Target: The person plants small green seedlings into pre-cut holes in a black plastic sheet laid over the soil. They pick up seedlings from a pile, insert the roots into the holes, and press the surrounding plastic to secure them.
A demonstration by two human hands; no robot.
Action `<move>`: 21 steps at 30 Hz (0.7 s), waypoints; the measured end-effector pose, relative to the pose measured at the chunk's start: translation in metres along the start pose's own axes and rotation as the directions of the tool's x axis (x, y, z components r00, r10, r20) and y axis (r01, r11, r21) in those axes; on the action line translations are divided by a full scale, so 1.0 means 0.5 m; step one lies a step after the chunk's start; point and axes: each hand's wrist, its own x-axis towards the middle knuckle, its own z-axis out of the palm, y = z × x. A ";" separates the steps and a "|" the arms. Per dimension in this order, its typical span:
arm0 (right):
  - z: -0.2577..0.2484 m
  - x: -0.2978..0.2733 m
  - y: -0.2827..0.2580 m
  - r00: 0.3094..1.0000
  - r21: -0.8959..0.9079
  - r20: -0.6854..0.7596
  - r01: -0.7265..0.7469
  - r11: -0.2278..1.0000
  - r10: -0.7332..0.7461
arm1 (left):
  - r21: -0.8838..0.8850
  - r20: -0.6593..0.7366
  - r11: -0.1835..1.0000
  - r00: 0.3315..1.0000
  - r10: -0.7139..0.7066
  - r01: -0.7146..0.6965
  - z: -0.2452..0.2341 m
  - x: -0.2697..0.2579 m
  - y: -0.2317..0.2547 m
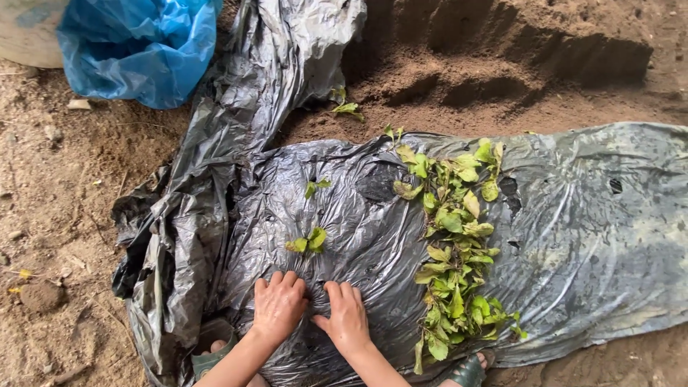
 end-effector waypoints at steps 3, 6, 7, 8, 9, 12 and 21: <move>0.013 0.000 0.007 0.999 -0.023 -0.033 0.024 0.999 -0.025 | 0.065 -0.082 0.998 0.996 -0.017 0.022 0.023 0.007 0.014; 0.023 0.000 0.014 0.998 -0.014 -0.052 0.038 0.999 -0.039 | 0.060 0.019 0.996 0.998 -0.065 0.064 0.010 0.014 0.028; 0.026 -0.001 0.012 0.998 -0.012 -0.053 0.039 0.999 -0.039 | 0.062 0.019 0.996 0.998 -0.065 0.064 0.013 0.010 0.029; 0.027 -0.001 0.012 0.998 -0.023 -0.051 0.040 0.999 -0.041 | 0.072 -0.041 0.995 0.997 -0.066 0.069 0.016 0.009 0.033; 0.027 -0.002 0.012 0.998 -0.034 -0.048 0.041 0.999 -0.042 | 0.082 -0.101 0.994 0.993 -0.066 0.074 0.019 0.009 0.037; 0.036 0.000 0.015 0.996 -0.062 -0.074 0.045 0.997 -0.049 | 0.065 -0.100 0.992 0.990 -0.099 0.105 0.031 0.011 0.036; 0.015 -0.024 0.049 0.999 0.305 -0.034 0.006 0.952 0.004 | 0.020 0.166 0.989 0.975 -0.145 0.144 0.013 0.038 0.023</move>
